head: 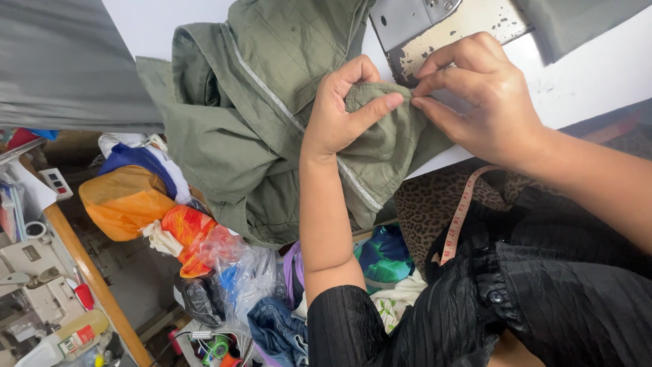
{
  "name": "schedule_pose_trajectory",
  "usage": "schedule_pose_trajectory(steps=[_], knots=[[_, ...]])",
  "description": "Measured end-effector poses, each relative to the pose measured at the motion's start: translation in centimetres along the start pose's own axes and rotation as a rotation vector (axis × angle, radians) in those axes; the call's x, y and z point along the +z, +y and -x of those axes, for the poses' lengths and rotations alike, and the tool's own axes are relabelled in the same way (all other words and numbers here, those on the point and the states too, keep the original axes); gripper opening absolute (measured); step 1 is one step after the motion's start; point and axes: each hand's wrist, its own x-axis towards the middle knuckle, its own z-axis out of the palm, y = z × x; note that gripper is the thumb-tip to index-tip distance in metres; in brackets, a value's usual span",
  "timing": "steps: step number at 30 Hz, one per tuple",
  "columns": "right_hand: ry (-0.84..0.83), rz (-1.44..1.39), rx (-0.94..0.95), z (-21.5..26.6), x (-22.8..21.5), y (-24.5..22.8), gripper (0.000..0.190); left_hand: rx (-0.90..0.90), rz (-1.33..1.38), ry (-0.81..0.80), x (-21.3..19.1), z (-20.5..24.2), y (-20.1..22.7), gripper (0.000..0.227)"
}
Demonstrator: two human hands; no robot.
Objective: The person holds a green jacket and uses shears to cut a small piece of fabric from a seam near the cuff, then uses the shears to cut along a separate piece of the same fabric.
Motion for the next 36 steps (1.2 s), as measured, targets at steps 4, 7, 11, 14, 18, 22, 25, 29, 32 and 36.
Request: schedule_pose_trajectory(steps=[4,7,11,14,18,22,25,29,32,36], knots=[[-0.065,-0.359,0.249,-1.0,-0.9,-1.2,0.006,-0.054,-0.010,0.047,0.1,0.1,0.8,0.034],[-0.058,-0.435,0.245,-0.4,-1.9,0.2,0.006,-0.043,0.003,0.065,-0.3,0.2,0.6,0.035],[-0.056,-0.459,0.149,-0.5,-2.4,-0.5,0.006,-0.011,-0.014,0.009,-0.1,0.0,0.1,0.033],[-0.083,-0.553,0.225,-0.4,-2.5,-0.9,0.008,-0.002,-0.025,0.016,-0.4,0.1,0.2,0.032],[-0.124,-0.247,0.223,0.9,-2.9,0.4,0.004,0.031,0.080,0.008,-0.7,0.4,0.5,0.037],[-0.102,-0.103,-0.125,0.3,-2.9,0.7,0.029,0.061,0.104,-0.026,-0.7,0.4,0.5,0.038],[-0.085,-0.093,-0.137,-0.3,-1.5,0.5,0.028,0.049,0.102,-0.017,-0.7,0.5,0.6,0.038],[-0.101,-0.143,-0.122,-1.3,-1.4,-0.1,0.006,0.012,0.074,0.003,-0.9,0.5,0.1,0.037],[-0.094,-0.288,-0.150,-1.7,-2.3,-0.6,0.010,0.032,-0.013,0.018,-1.1,0.0,-0.6,0.030],[-0.225,-0.424,0.208,-0.4,-2.4,-1.3,0.008,0.057,0.002,-0.043,-1.1,0.0,-1.1,0.030]])
